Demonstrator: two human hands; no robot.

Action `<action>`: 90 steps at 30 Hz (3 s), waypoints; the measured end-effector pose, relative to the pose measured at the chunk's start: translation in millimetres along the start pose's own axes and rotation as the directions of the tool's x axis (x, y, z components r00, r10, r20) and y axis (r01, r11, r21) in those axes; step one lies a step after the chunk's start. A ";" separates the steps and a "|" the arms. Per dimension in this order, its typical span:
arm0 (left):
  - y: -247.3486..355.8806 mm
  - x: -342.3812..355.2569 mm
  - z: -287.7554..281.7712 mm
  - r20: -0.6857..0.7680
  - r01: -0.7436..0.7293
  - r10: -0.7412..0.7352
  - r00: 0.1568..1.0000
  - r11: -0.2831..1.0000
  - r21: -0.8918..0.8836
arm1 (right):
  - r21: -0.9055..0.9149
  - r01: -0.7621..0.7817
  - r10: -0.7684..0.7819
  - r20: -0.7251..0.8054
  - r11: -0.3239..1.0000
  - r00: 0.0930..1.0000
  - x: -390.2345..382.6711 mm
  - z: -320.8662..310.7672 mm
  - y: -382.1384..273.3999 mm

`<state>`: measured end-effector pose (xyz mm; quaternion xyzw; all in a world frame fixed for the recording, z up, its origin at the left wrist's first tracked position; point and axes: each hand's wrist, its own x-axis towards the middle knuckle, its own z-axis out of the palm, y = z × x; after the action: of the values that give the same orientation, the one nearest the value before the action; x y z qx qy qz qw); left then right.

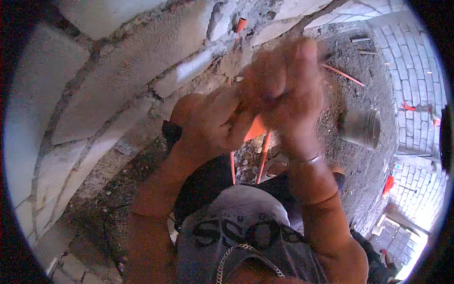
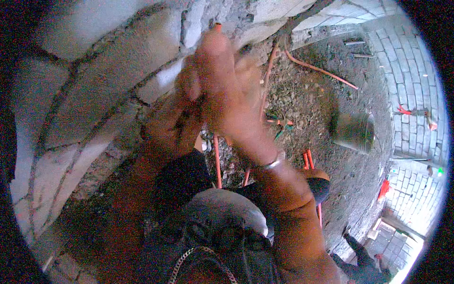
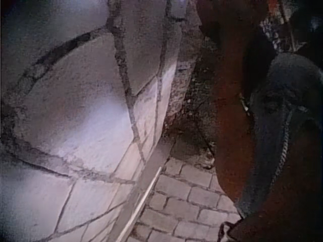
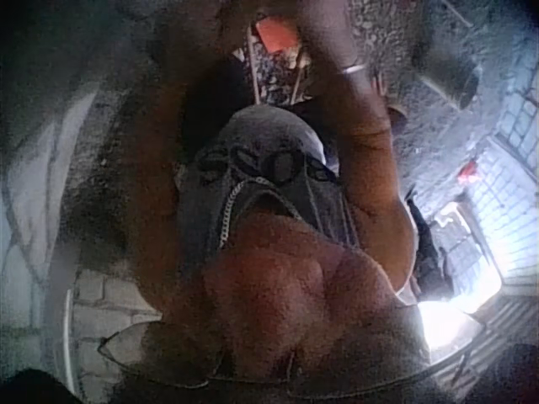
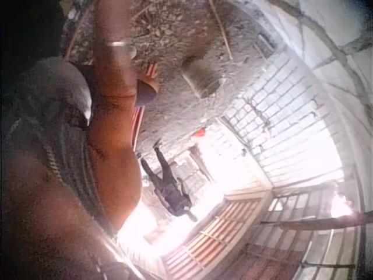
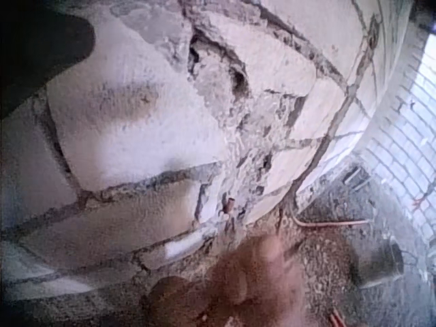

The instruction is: Installing an orange electrical junction box into a wall conduit and preparing wires.

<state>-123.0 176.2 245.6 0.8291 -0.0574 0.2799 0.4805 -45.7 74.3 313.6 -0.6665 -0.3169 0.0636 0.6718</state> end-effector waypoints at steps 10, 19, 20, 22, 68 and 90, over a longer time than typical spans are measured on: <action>-2.6 10.7 -15.1 -0.023 0.061 -0.059 0.998 0.994 0.085 | -0.007 0.021 -0.019 0.249 1.000 0.968 25.7 -32.3 -4.9; 0.1 15.9 -14.9 0.028 0.146 -0.146 0.989 0.989 0.005 | -0.348 0.041 0.072 0.305 0.936 0.950 9.6 -30.0 5.4; 1.3 14.5 -15.7 0.047 0.134 -0.134 0.990 0.991 -0.001 | -0.376 0.030 0.091 0.299 0.926 0.950 7.8 -31.2 7.2; 1.3 11.3 -15.2 0.076 0.185 -0.190 0.979 0.980 0.070 | -0.386 0.055 0.059 0.279 0.921 0.959 7.3 -33.9 9.6; -214.6 -119.6 312.0 0.520 0.150 -0.751 0.407 0.617 0.773 | 0.260 -0.676 0.714 -0.402 0.690 0.573 -186.6 -255.1 41.5; -81.9 109.3 222.4 0.636 0.801 -0.523 0.568 0.172 -0.574 | -0.087 -0.548 0.410 -0.569 0.832 0.713 -160.9 -241.8 4.5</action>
<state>89.2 54.4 154.9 0.4640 0.1198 -0.1511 0.8646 -48.0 -213.8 276.2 -0.7959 0.0602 0.0108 0.6023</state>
